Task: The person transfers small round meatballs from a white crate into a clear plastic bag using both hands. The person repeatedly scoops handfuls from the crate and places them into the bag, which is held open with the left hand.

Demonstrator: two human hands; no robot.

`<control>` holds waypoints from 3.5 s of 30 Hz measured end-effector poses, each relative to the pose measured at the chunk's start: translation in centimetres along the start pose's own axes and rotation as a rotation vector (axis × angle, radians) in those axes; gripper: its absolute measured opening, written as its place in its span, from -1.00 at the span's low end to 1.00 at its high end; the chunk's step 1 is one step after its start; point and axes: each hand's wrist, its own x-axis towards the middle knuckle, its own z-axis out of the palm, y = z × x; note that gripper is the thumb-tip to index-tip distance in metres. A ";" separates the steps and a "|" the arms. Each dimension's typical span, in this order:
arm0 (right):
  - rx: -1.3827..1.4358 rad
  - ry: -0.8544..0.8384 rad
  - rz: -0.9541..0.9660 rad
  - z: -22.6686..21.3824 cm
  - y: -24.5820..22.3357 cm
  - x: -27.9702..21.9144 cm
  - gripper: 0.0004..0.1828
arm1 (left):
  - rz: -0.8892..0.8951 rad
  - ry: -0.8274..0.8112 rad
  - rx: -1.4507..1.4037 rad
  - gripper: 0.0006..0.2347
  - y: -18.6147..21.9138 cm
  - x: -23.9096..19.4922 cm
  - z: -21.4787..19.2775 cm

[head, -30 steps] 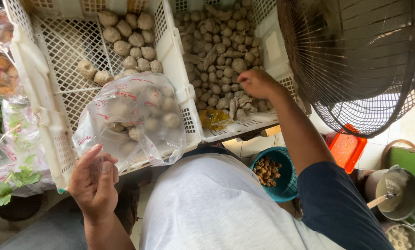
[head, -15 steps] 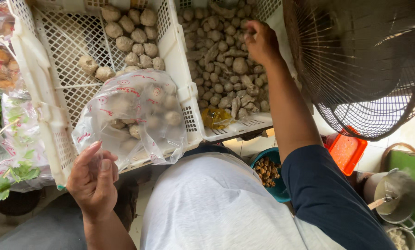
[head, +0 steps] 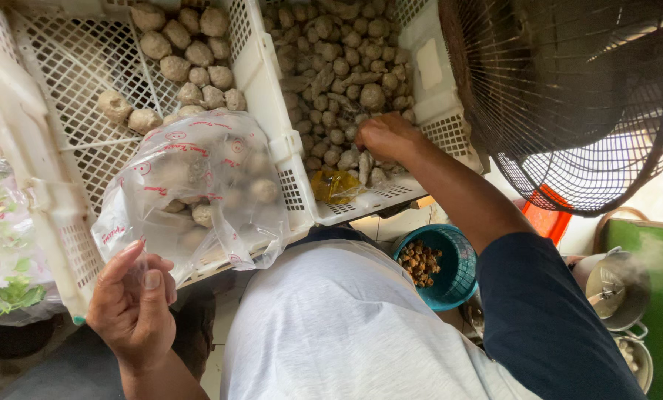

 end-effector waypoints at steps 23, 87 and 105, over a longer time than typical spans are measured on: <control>-0.175 0.466 -0.200 -1.7 0.4 2.6 -0.52 | -0.051 0.006 -0.046 -0.72 0.3 0.3 0.0; 1.861 0.007 -0.625 -2.7 2.7 -1.2 -0.48 | -0.035 0.010 -0.132 -0.71 0.3 0.4 -0.2; -0.224 -0.041 0.005 -1.6 -0.2 -0.1 -0.59 | -0.031 0.009 -0.107 -0.71 0.0 0.2 -0.5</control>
